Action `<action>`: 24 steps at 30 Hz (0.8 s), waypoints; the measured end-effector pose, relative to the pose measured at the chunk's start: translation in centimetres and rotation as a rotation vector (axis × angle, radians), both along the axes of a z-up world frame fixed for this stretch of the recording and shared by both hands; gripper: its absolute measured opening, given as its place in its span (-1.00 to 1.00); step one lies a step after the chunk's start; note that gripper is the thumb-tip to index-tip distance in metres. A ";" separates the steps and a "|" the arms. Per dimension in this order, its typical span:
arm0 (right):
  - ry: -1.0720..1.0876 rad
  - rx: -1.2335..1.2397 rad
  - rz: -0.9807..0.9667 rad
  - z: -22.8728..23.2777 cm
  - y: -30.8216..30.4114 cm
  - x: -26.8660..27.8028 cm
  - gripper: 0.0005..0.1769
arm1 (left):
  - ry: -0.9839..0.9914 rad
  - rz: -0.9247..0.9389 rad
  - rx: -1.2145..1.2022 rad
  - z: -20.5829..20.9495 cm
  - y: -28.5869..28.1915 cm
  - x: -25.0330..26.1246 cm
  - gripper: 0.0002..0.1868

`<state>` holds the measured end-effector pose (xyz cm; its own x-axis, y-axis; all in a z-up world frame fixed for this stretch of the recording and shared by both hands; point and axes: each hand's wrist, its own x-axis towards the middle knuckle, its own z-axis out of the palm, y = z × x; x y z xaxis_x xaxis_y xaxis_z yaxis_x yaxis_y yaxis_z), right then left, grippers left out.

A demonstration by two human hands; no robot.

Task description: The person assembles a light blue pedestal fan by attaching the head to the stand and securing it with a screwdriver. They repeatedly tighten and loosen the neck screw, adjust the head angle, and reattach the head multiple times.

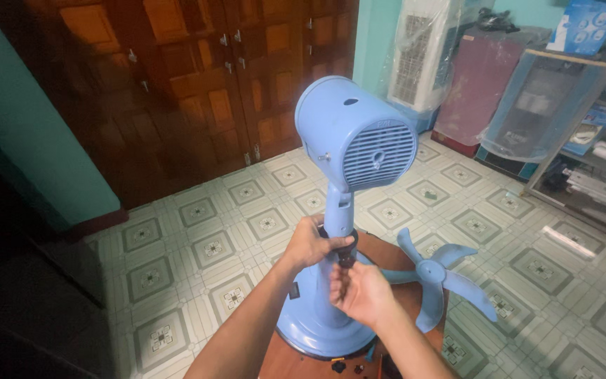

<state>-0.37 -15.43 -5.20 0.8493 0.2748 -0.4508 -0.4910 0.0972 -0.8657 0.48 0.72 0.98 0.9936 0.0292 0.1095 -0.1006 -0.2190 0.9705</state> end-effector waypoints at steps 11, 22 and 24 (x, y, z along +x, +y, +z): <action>-1.019 -1.044 -0.042 0.4 0.1 -2.0 -0.42 | 0.019 -0.004 -0.056 -0.1 -0.1 -0.1 -0.54; -1.171 -0.912 -0.213 -4.9 1.0 0.3 -0.40 | 0.030 0.015 0.005 0.4 -0.2 -0.4 -0.55; -0.800 -0.643 -0.119 -4.7 0.7 0.8 -0.36 | 0.057 0.027 -0.015 0.5 -0.2 -0.4 -0.54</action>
